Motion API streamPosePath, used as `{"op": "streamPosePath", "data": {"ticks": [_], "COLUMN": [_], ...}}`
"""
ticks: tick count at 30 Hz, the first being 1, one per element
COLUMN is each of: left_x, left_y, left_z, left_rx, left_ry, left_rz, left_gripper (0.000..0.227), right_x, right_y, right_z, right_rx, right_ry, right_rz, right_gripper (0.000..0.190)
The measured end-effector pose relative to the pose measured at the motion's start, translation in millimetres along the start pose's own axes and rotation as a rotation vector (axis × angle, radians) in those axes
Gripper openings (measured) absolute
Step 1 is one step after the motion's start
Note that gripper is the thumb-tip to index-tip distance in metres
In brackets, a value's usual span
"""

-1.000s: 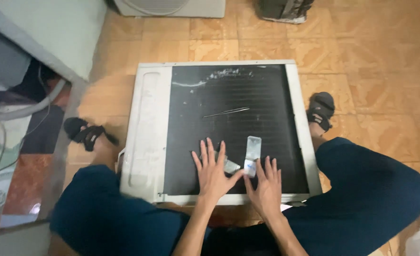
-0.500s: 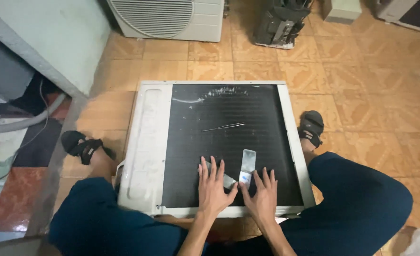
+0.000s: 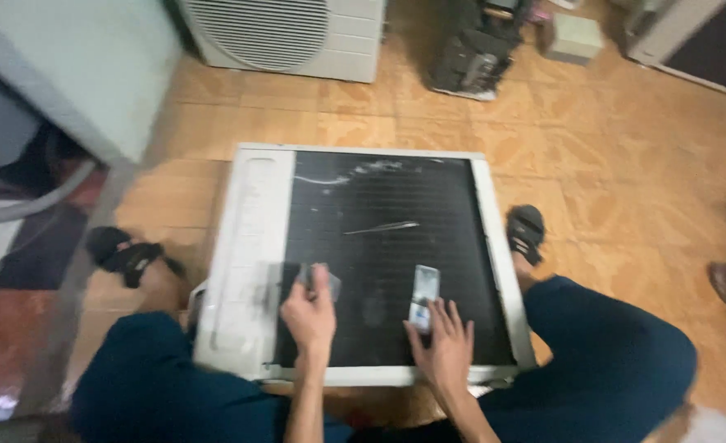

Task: Cleaning and straightening the metal fins of an air conditioner unit using small abrasive pads.

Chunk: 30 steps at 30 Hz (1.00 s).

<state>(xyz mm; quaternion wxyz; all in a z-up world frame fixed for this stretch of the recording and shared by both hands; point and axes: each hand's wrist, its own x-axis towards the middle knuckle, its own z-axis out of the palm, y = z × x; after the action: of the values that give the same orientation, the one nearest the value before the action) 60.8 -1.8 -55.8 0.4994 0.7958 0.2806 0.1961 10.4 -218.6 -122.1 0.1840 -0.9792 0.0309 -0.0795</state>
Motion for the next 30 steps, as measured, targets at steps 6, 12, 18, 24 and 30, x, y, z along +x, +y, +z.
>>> {"op": "streamPosePath", "data": {"ticks": [6,12,18,24,30], "left_x": [1.5,6.3,3.5,-4.3,-8.7], "left_y": [6.8,7.4,-2.5,-0.4,20.7], "left_z": [-10.7,-15.9,-18.9,-26.3,-20.6], "left_rx": [-0.103,-0.881,-1.322,-1.485,-1.369], "left_ry": [0.008,-0.127,-0.058,-0.071,-0.243], "left_rz": [0.047,-0.562,-0.739,-0.761,-0.650], "left_gripper": [0.025,0.039,0.050,0.037,0.056], "right_x": [-1.2,8.9,12.8,22.7,47.6], "right_y": [13.8,5.3,9.1,6.3,56.2], "right_z": [5.2,-39.4,-35.1,-52.9,-67.0], "right_rx": [-0.073,-0.025,-0.104,-0.096,0.243], "right_ry": [-0.007,-0.024,0.065,-0.008,0.218], "right_rz": [-0.005,0.126,-0.002,0.061,0.185], "right_gripper": [0.050,0.038,0.038,0.027,0.019]}}
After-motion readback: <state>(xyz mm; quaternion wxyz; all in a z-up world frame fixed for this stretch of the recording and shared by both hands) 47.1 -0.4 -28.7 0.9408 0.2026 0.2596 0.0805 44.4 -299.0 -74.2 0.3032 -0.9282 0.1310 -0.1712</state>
